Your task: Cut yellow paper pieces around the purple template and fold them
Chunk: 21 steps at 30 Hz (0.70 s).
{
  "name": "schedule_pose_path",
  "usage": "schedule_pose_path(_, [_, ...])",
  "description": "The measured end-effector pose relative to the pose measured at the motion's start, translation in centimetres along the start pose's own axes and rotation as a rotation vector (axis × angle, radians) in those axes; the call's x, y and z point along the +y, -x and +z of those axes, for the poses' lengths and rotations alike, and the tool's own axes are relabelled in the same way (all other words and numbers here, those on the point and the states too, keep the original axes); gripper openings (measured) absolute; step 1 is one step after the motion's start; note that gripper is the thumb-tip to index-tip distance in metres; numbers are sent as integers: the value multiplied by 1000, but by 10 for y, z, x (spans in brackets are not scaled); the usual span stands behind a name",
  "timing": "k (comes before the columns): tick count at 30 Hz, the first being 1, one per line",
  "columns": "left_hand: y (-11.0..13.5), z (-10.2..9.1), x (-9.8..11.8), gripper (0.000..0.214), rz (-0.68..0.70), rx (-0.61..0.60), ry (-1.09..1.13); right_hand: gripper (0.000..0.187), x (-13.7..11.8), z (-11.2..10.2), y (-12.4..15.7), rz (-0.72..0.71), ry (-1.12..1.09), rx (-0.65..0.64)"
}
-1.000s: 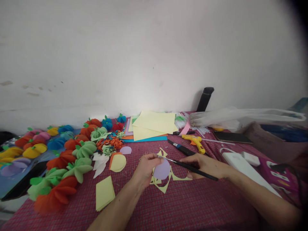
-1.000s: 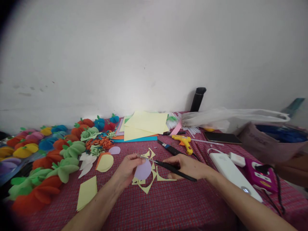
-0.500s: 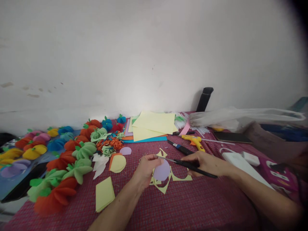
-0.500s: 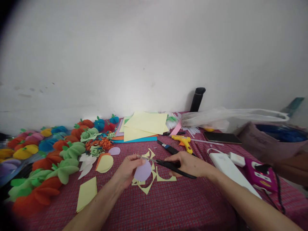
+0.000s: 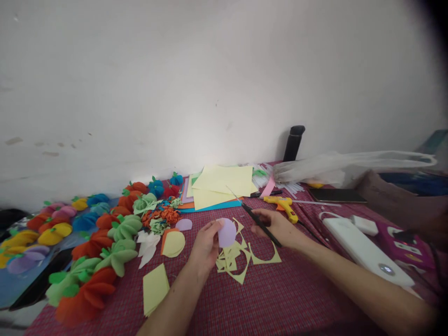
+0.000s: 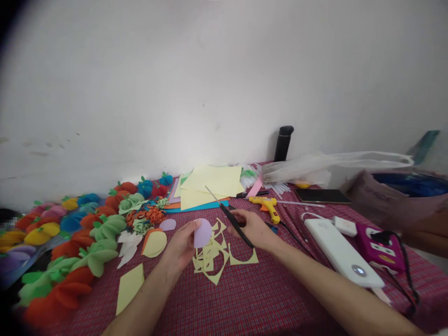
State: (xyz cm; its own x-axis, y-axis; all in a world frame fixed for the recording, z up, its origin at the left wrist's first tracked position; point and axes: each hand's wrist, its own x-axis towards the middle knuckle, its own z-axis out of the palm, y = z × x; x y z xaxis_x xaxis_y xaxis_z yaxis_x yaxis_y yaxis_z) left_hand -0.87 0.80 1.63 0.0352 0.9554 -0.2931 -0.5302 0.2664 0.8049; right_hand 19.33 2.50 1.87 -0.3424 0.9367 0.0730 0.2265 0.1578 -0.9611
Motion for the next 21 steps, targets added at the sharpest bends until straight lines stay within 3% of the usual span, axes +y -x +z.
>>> schedule_pose_path(5, [-3,-2,-2,24,13,16,-10,47,-16,27,-11,-28,-279,-12])
schedule_pose_path(10, [-4,-3,-5,26,37,25,-37,46,-12,37,-14,-5,-447,23])
schedule_pose_path(16, [0,3,-14,24,76,-24,-125,47,0,45,-14,-29,-433,14])
schedule_pose_path(21, [4,7,-9,40,88,-52,-193,41,6,39,-14,-52,-409,52])
